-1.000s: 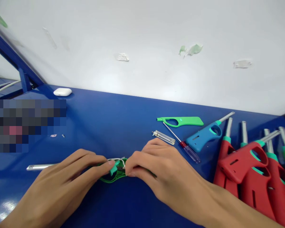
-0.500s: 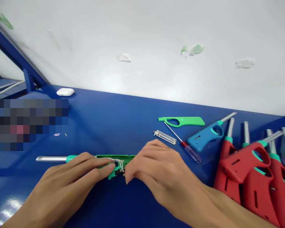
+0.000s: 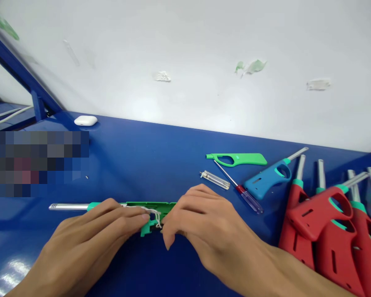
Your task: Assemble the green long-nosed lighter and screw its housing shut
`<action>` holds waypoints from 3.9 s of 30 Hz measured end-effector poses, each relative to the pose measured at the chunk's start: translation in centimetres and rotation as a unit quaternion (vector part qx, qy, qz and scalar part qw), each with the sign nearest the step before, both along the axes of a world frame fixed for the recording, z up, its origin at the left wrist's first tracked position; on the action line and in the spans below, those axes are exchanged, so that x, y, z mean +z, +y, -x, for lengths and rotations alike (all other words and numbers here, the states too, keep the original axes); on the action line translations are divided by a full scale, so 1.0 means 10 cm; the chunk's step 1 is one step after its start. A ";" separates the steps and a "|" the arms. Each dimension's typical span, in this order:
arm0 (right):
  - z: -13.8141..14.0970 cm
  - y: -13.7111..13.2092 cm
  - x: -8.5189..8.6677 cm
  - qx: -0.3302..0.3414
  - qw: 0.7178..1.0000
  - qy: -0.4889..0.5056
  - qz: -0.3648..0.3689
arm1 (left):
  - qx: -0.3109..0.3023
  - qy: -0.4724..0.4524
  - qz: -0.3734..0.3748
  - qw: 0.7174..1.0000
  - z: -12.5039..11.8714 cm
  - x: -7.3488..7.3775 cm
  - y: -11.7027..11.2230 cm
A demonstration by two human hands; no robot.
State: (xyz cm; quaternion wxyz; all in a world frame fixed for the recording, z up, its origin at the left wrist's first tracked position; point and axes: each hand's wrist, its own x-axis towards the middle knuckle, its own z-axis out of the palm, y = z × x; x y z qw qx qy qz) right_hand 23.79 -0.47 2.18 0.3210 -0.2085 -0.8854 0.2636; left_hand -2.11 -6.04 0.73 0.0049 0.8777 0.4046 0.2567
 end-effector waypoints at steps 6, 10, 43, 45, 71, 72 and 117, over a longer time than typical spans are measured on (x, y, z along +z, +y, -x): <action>-0.01 0.00 -0.01 0.005 1.000 -0.007 -0.019 | 0.017 -0.011 0.002 1.000 0.02 -0.04 -0.01; -0.01 0.00 -0.03 0.001 1.000 -0.002 -0.005 | 0.034 0.017 -0.008 0.999 0.00 -0.03 0.02; 0.07 -0.05 -0.11 -0.029 0.999 0.008 0.013 | 0.036 -0.071 -0.019 0.997 -0.06 0.10 0.10; 0.06 -0.05 -0.11 -0.030 0.999 0.004 0.011 | 0.032 -0.097 -0.006 0.995 -0.06 0.09 0.10; 0.06 -0.06 -0.12 -0.046 0.999 -0.017 -0.011 | 0.117 -0.075 0.022 0.990 0.04 0.08 0.09; 0.06 -0.06 -0.12 -0.047 0.999 -0.018 -0.011 | 0.115 -0.074 0.021 0.990 0.04 0.08 0.10; 0.06 -0.09 -0.13 -0.070 0.996 -0.034 -0.046 | 0.116 -0.071 0.052 0.989 -0.02 0.08 0.06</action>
